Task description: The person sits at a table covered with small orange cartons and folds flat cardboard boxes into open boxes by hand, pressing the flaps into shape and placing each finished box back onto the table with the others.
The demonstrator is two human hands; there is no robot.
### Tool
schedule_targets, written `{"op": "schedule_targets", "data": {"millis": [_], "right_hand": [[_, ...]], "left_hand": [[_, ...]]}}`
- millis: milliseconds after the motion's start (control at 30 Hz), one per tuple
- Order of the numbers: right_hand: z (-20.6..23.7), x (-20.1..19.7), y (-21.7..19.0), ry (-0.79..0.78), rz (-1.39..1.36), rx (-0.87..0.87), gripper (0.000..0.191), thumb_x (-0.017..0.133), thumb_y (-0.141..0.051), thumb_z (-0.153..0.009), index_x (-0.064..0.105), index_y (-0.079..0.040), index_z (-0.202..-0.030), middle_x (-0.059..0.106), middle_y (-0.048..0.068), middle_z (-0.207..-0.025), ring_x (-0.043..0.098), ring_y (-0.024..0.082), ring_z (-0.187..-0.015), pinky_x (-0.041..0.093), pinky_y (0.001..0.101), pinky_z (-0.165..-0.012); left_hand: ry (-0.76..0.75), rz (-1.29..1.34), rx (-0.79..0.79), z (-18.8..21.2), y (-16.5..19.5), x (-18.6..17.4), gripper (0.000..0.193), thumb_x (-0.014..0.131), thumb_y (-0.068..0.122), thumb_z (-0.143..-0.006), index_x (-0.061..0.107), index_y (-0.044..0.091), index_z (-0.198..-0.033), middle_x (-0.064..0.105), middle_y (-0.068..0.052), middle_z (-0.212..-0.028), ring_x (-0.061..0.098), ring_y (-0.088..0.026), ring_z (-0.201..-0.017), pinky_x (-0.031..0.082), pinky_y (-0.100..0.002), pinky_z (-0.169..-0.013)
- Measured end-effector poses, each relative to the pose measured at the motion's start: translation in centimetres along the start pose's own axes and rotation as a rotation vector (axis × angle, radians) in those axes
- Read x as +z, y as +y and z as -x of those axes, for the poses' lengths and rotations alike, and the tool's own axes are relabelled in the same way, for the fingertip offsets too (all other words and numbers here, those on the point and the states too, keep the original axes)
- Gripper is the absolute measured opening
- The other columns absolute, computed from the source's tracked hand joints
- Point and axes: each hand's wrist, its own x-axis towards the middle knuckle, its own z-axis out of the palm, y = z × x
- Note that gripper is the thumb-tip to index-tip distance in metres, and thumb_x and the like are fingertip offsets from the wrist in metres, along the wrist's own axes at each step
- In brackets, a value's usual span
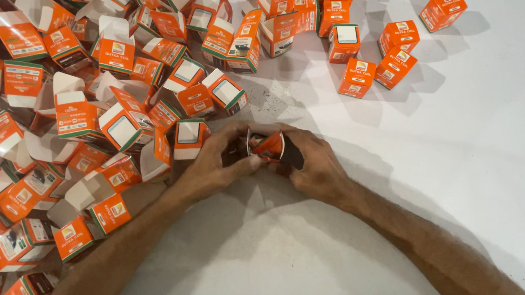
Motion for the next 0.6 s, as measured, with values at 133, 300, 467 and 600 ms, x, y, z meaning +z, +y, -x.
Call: {"op": "schedule_targets", "data": {"millis": [133,300,467,600], "right_hand": [[0.5,0.5,0.2,0.038,0.078,-0.084,0.079,0.085,-0.003,-0.072,0.05,-0.002,-0.143,0.068,0.017,-0.126,0.064,0.039,-0.115,0.054,0.0452,-0.096],[1.2,0.9,0.3,0.057,-0.041,0.014,0.082,0.08,0.001,-0.085,0.032,-0.002,-0.151,0.065,0.02,-0.135,0.065,0.037,-0.123,0.056,0.0422,-0.1],[1.5,0.8,0.1,0.025,-0.004,-0.005,0.075,0.068,0.011,-0.078,0.045,-0.004,-0.148,0.064,0.023,-0.137,0.066,0.038,-0.123,0.058,0.0422,-0.101],[1.2,0.9,-0.1,0.032,0.227,-0.184,0.067,0.077,0.001,-0.079,0.052,-0.003,-0.141,0.061,0.023,-0.135,0.06,0.041,-0.123,0.052,0.0472,-0.102]], "left_hand": [[0.262,-0.244,-0.027,-0.6,-1.5,1.5,0.03,0.068,0.019,-0.095,0.063,0.0,-0.119,0.069,-0.007,-0.093,0.064,-0.012,-0.08,0.055,-0.032,-0.07],[0.339,-0.513,-0.072,-2.3,-2.0,2.3,0.022,0.067,0.015,-0.093,0.059,-0.001,-0.106,0.07,-0.011,-0.08,0.069,-0.017,-0.069,0.054,-0.033,-0.065],[0.295,-0.377,-0.072,-1.8,-0.7,2.3,0.027,0.059,0.011,-0.087,0.057,-0.001,-0.111,0.069,-0.014,-0.084,0.068,-0.019,-0.07,0.057,-0.035,-0.065],[0.118,-0.307,0.019,-0.9,-0.4,1.0,0.037,0.06,0.009,-0.083,0.058,-0.003,-0.119,0.068,-0.012,-0.093,0.065,-0.017,-0.083,0.054,-0.035,-0.076]]}}
